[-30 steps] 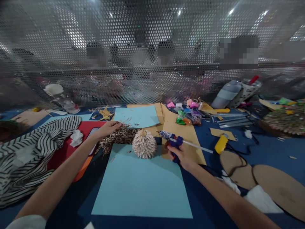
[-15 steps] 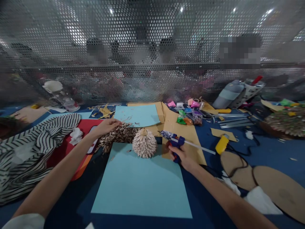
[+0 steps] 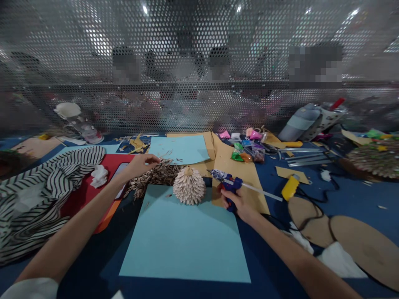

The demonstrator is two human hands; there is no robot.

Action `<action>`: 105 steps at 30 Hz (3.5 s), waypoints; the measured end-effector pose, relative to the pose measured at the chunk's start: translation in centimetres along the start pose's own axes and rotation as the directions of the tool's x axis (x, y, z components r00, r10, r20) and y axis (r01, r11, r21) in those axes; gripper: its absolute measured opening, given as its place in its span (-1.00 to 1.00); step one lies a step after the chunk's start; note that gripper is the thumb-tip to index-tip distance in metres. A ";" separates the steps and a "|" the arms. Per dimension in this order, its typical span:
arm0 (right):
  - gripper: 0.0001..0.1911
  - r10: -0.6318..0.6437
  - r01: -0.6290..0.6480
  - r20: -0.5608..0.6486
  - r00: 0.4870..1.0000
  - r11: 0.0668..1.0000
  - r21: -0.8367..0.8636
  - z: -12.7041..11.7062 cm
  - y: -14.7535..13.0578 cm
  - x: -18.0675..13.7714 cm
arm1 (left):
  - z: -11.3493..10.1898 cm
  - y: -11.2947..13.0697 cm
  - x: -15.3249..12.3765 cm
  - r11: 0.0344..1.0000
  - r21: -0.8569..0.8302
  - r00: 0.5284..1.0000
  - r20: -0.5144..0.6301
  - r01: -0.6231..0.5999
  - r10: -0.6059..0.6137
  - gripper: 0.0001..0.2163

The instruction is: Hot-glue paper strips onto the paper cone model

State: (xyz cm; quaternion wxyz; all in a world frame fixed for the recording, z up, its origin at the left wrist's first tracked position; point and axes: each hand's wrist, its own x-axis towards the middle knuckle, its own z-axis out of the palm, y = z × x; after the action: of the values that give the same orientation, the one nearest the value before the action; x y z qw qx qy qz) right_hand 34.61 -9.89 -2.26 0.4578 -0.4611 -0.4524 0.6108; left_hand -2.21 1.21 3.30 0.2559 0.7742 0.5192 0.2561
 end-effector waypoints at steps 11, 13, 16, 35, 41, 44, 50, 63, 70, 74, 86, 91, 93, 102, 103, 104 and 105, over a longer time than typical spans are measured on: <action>-0.76 -0.009 0.009 0.002 1.000 1.000 -0.007 -0.2 0.0 -0.1 | 0.4 3.0 -0.8 0.962 0.271 0.999 0.040 0.018 -0.030 -0.78; -0.76 -0.009 0.009 0.004 1.000 1.000 -0.005 -0.1 -0.1 -0.1 | 0.5 2.9 -0.8 0.963 0.268 0.998 0.051 0.028 -0.043 -0.77; -0.75 -0.001 0.001 0.001 1.000 1.000 -0.007 0.0 -0.1 -0.1 | 0.8 2.5 -0.7 0.967 0.253 0.997 0.066 0.033 -0.051 -0.76; -0.77 -0.001 0.001 -0.005 1.000 1.000 0.019 0.4 -0.7 -0.2 | 0.8 1.2 -0.3 0.971 0.235 0.999 0.000 -0.051 0.053 -0.78; -0.76 -0.025 0.025 0.013 1.000 0.999 0.038 0.7 -1.1 -0.2 | 0.4 1.8 -0.4 0.992 0.112 0.994 -0.079 -0.061 0.070 -0.73; -0.78 -0.021 0.021 -0.007 1.000 0.997 0.074 0.6 -1.2 -0.1 | 0.4 1.8 -0.4 0.998 -0.058 0.998 -0.063 -0.010 0.007 -0.71; -0.82 0.012 -0.007 -0.029 1.000 0.988 0.154 0.8 -1.2 -0.4 | 0.8 1.4 -0.1 0.963 -0.267 0.999 -0.031 0.031 -0.041 -0.67; -0.78 0.022 -0.013 -0.033 0.999 0.966 0.258 1.5 -1.3 -1.3 | 1.0 7.6 -2.2 0.958 -0.272 0.989 -0.141 -0.090 0.053 -0.77; -0.76 0.027 -0.020 -0.019 0.999 0.952 0.306 2.5 -1.0 -1.7 | 1.9 12.1 -5.0 0.888 -0.154 0.901 -0.073 -0.434 0.428 -0.87; -0.77 0.037 -0.025 -0.031 0.999 0.943 0.332 2.6 -0.7 -1.6 | 2.5 13.3 -5.6 0.866 -0.088 0.871 -0.041 -0.492 0.490 -0.86; -0.81 0.068 -0.054 -0.021 0.997 0.916 0.397 2.1 -0.4 -1.2 | 3.7 14.5 -2.6 0.846 -0.078 0.843 -0.165 -0.528 0.512 -0.84; -0.83 0.069 -0.060 -0.006 0.998 0.906 0.419 2.0 -0.5 -1.1 | 3.1 14.7 -2.0 0.848 0.028 0.812 -0.271 -0.530 0.517 -0.86; -0.83 0.062 -0.057 0.001 0.998 0.906 0.419 1.9 -0.5 -1.1 | 3.1 14.6 -1.8 0.853 0.075 0.806 -0.297 -0.516 0.513 -0.87; -0.84 0.035 -0.039 0.017 0.999 0.908 0.418 2.0 -0.7 -1.2 | 4.3 14.6 -1.6 0.885 0.099 0.835 -0.297 -0.455 0.463 -0.85; -0.84 0.035 -0.038 0.015 0.999 0.907 0.418 2.0 -0.7 -1.2 | 4.3 14.6 -1.6 0.886 0.103 0.836 -0.299 -0.452 0.461 -0.86; -0.84 0.036 -0.038 0.014 0.999 0.907 0.420 2.0 -0.8 -1.2 | 4.3 14.6 -1.6 0.888 0.106 0.835 -0.304 -0.449 0.458 -0.86; -0.84 0.037 -0.039 0.015 0.999 0.906 0.421 2.0 -0.8 -1.2 | 4.3 14.7 -1.6 0.889 0.107 0.835 -0.311 -0.445 0.454 -0.86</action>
State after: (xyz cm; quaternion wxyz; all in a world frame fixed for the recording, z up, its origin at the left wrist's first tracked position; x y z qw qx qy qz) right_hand 32.91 -11.15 -1.01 0.5330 -0.3584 -0.3024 0.7043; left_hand 10.02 -5.65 9.62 0.0872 0.8245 0.3619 0.4261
